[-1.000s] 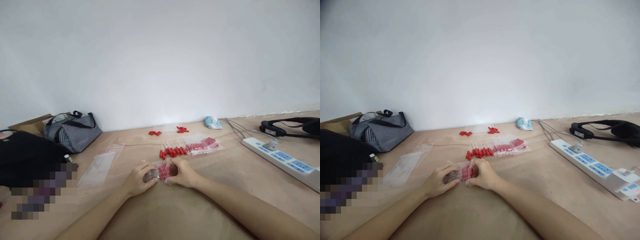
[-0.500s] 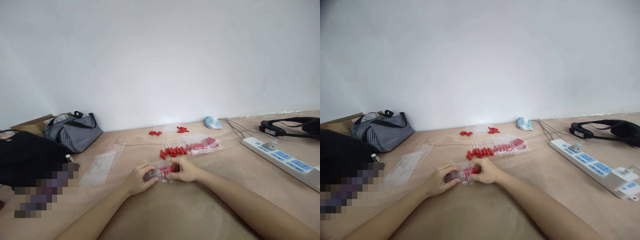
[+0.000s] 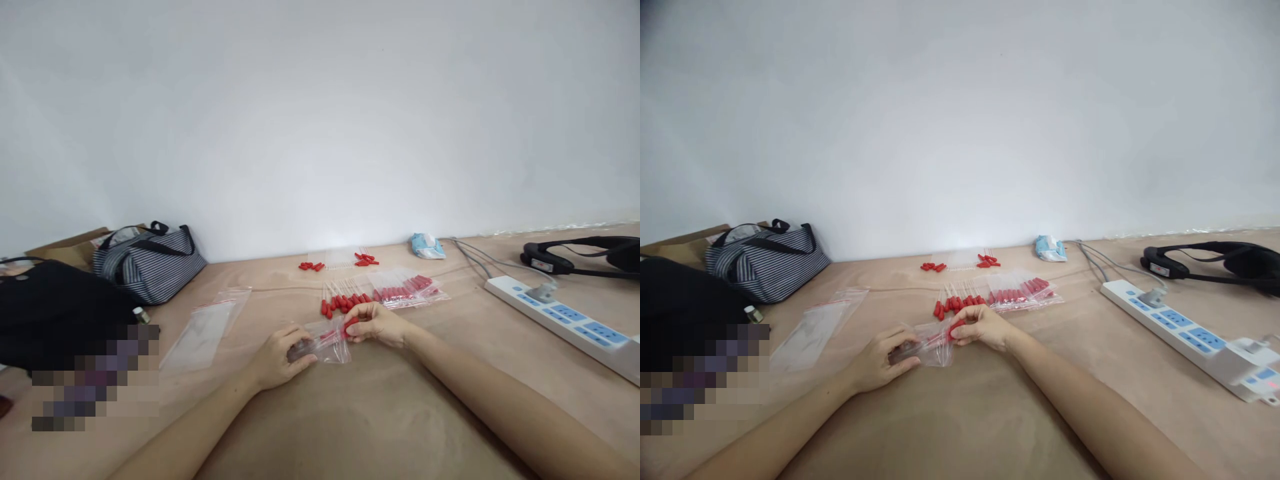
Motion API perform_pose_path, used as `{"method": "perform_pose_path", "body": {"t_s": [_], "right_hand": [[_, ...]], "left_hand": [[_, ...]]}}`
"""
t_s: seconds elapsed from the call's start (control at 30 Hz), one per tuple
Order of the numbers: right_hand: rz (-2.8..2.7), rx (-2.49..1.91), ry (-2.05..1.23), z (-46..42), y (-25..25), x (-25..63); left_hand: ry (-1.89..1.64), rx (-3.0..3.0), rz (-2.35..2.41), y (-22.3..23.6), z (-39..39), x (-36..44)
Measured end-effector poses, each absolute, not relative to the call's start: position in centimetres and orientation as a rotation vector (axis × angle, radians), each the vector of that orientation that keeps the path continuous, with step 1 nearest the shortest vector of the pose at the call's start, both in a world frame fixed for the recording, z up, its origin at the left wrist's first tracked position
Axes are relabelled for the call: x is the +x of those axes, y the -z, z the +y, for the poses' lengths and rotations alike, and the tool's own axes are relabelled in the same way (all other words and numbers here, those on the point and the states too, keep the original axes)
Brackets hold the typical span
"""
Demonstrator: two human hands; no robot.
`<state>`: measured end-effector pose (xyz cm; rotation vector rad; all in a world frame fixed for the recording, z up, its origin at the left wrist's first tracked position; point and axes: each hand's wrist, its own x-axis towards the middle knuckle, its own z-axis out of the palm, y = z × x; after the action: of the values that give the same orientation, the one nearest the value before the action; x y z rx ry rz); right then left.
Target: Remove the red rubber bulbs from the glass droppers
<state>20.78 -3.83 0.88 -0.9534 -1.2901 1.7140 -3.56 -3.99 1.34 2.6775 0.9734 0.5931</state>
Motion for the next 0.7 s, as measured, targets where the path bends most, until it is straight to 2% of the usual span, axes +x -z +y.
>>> {"method": "perform_pose_path", "body": {"t_s": [0.2, 0.37, 0.57, 0.7], "right_hand": [[-1.372, -1.078, -1.626, -2.3, -4.0, 26.5], [-1.135, -1.071, -1.386, -1.0, -4.6, 29.9], [-1.039, -1.053, -1.016, 0.1, -2.5, 26.8], [-1.203, -1.107, -0.765, 0.2, -0.7, 24.0]], "left_hand": [[-0.523, 2.584, 1.032, -2.2, -3.6, -3.7], [-0.707, 2.554, 1.120, -3.0, -1.4, -1.3], [-0.585, 2.628, 1.015, -2.2, 2.3, 3.5], [-0.573, 2.588, 0.945, -1.7, 3.4, 4.5]]}}
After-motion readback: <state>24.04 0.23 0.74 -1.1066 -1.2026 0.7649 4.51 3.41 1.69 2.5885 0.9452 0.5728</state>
